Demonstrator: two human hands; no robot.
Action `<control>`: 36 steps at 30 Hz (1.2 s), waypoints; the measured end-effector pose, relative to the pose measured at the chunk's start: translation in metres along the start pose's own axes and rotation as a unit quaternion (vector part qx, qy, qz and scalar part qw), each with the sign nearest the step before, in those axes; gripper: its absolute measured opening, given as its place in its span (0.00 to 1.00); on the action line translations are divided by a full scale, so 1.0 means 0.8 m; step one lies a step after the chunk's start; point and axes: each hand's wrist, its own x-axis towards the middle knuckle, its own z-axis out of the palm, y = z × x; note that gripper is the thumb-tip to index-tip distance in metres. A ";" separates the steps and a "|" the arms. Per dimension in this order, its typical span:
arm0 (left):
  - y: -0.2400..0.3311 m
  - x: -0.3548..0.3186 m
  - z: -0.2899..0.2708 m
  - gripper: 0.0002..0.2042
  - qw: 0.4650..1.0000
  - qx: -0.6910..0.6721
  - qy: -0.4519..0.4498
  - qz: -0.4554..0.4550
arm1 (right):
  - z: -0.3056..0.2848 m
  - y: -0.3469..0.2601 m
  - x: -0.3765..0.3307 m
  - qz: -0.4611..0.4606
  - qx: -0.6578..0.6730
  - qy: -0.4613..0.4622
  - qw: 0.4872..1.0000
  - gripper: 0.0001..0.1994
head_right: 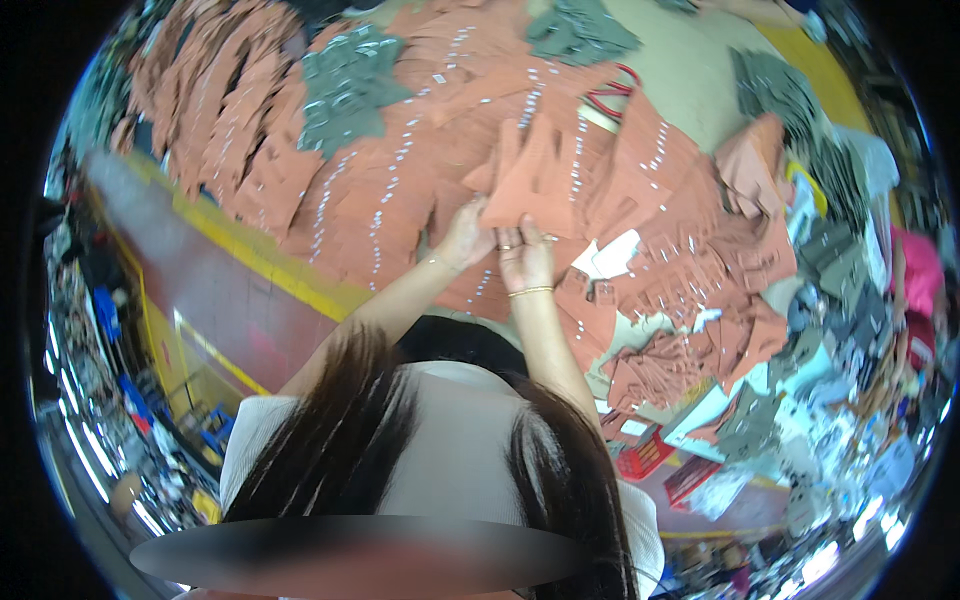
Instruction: The person sorts and stacks pink fabric pieces with white dots on a table. She repeatedly picks up pieces, aligns them, and places them into neat piles, occasionally moving other items aside to reach the work.
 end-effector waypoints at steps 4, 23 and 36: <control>0.021 0.010 0.014 0.21 1.000 -0.012 -0.014 -0.015 | -0.010 -0.008 0.011 0.062 -0.079 0.000 0.995 0.08; 0.228 -0.145 -0.205 0.14 0.930 -0.013 0.231 0.287 | -0.005 -0.008 -0.036 0.102 -0.292 -0.126 0.943 0.10; 0.246 -0.154 -0.281 0.35 0.844 0.263 0.466 0.039 | -0.004 -0.121 0.026 -0.142 -0.533 -0.034 0.834 0.09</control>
